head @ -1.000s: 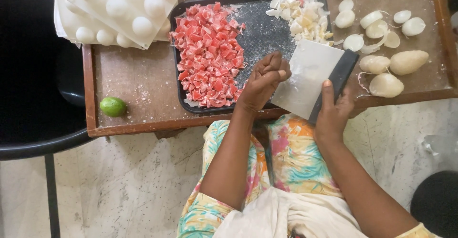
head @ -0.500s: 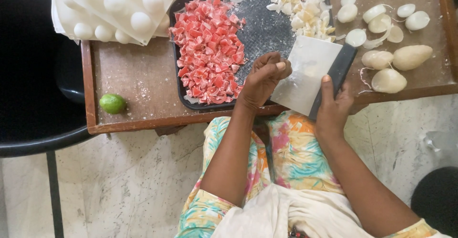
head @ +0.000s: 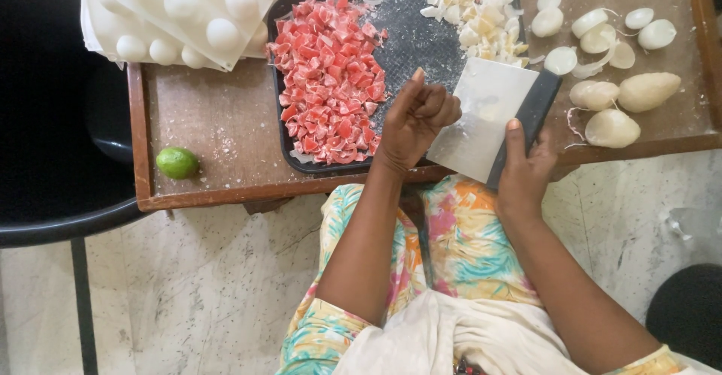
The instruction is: Peeling and chopping vegetables or food items on a tray using a bench scraper tool.
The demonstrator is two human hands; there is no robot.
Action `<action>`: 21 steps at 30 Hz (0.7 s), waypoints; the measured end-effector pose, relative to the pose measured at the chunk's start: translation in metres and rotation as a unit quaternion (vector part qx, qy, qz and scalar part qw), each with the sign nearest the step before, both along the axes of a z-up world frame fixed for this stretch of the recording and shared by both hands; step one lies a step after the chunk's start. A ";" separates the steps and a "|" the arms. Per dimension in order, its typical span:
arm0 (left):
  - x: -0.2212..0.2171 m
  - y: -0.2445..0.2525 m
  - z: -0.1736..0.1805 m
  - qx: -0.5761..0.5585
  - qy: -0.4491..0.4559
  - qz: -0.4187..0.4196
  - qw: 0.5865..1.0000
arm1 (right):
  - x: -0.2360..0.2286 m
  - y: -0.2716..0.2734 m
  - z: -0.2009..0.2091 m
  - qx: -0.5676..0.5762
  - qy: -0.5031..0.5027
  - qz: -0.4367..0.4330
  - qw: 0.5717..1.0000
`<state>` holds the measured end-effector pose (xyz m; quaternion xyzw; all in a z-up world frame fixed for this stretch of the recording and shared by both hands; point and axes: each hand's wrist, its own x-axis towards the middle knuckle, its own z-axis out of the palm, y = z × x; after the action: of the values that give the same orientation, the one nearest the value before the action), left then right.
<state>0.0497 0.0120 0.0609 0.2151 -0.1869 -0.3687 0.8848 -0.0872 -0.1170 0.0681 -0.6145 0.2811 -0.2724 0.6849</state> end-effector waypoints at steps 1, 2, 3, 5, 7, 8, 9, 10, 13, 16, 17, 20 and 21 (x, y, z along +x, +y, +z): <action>0.001 0.000 -0.001 0.000 0.000 0.000 1.000 | 0.000 0.000 0.001 0.000 0.000 0.000 1.000; 0.001 -0.001 -0.002 -0.004 0.009 0.012 1.000 | 0.001 0.000 0.001 0.004 0.002 -0.001 1.000; 0.001 -0.001 -0.003 -0.008 0.018 0.024 1.000 | 0.000 0.000 0.002 0.009 0.004 -0.002 1.000; 0.008 -0.005 -0.022 0.060 0.030 0.126 0.990 | 0.000 -0.003 -0.004 0.017 -0.004 -0.013 1.000; 0.015 -0.004 -0.039 0.125 0.041 0.226 0.965 | 0.000 -0.007 -0.009 0.023 -0.013 -0.025 0.999; 0.019 0.000 -0.047 0.136 0.102 0.300 0.939 | -0.001 -0.008 -0.011 -0.026 -0.008 -0.035 0.999; 0.022 0.004 -0.054 0.145 0.163 0.373 0.902 | -0.001 -0.010 -0.012 -0.075 -0.002 -0.042 0.996; 0.018 0.006 -0.060 0.143 0.165 0.375 0.901 | -0.003 -0.014 -0.014 -0.078 -0.002 -0.040 0.996; 0.007 0.014 -0.059 0.279 0.108 0.508 0.808 | 0.002 -0.024 -0.015 -0.235 0.084 -0.072 0.966; -0.023 0.018 -0.032 0.499 -0.115 0.515 0.687 | 0.012 -0.029 -0.006 -0.311 0.181 -0.038 0.932; -0.028 0.017 -0.031 0.576 -0.226 0.479 0.623 | 0.017 -0.032 -0.005 -0.320 0.133 0.023 0.938; -0.036 0.014 -0.033 0.653 -0.328 0.407 0.547 | 0.037 -0.017 0.032 -0.337 0.158 0.112 0.921; -0.038 0.013 -0.036 0.670 -0.323 0.379 0.551 | 0.043 -0.008 0.050 -0.343 0.234 0.140 0.899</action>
<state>0.0116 0.0250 0.0252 0.9011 -0.0598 0.0761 0.4226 -0.0441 -0.1251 0.1177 -0.8903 0.2334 -0.1017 0.3776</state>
